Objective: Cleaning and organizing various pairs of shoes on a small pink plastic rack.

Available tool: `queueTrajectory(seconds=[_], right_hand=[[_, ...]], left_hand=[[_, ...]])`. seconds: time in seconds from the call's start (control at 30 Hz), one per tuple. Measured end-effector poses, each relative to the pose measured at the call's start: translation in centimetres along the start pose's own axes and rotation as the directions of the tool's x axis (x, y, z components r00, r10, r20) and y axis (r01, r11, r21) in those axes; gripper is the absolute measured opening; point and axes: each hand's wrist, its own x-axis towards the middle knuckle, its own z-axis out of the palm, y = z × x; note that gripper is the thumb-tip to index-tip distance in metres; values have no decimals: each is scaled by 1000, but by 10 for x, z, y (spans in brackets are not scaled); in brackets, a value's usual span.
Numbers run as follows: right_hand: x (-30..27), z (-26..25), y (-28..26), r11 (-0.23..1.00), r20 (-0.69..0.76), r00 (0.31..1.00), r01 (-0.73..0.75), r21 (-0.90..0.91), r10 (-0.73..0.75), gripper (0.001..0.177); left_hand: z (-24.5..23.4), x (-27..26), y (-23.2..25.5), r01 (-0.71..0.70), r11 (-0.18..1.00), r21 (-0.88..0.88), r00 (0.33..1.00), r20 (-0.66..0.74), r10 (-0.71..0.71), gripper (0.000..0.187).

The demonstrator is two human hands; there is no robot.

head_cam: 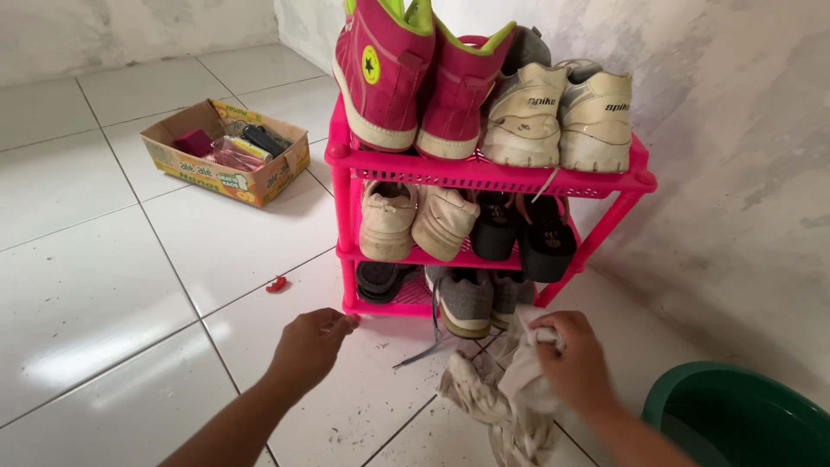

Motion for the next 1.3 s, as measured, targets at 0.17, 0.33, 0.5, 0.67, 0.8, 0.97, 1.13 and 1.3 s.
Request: queueTrajectory(seconds=[0.17, 0.33, 0.5, 0.67, 0.8, 0.97, 1.13, 1.3], right_hand=[[-6, -71, -53, 979, -305, 935, 202, 33, -182, 31], [7, -93, -66, 955, -201, 935, 294, -28, -293, 27], [-5, -66, -114, 828, -1, 999, 42, 559, -50, 34], [-21, -52, -167, 577, 342, 939, -255, 776, -45, 39], [-6, -15, -111, 582, 363, 927, -345, 737, 91, 37], [1, 29, -38, 977, 407, 912, -46, 209, -44, 38], [4, 90, 67, 907, 559, 806, 364, -211, -194, 38], [-21, 88, 63, 921, 560, 795, 367, -134, -235, 46]], left_hand=[[-2, -1, -3, -47, 999, 9, 999, 10, 46, 42], [21, -3, 10, -26, 953, -302, 962, 251, 106, 41], [25, -69, 104, 59, 920, -389, 840, 517, 165, 61], [61, -77, 113, 212, 584, -783, 899, 391, 198, 70], [70, -44, 81, 192, 435, -880, 949, 279, 147, 58], [52, -39, 75, 11, 591, -806, 981, 124, 150, 43], [36, -19, 56, -128, 561, -818, 977, -8, 212, 37], [13, -22, 60, -169, 583, -795, 979, -67, 192, 36]])
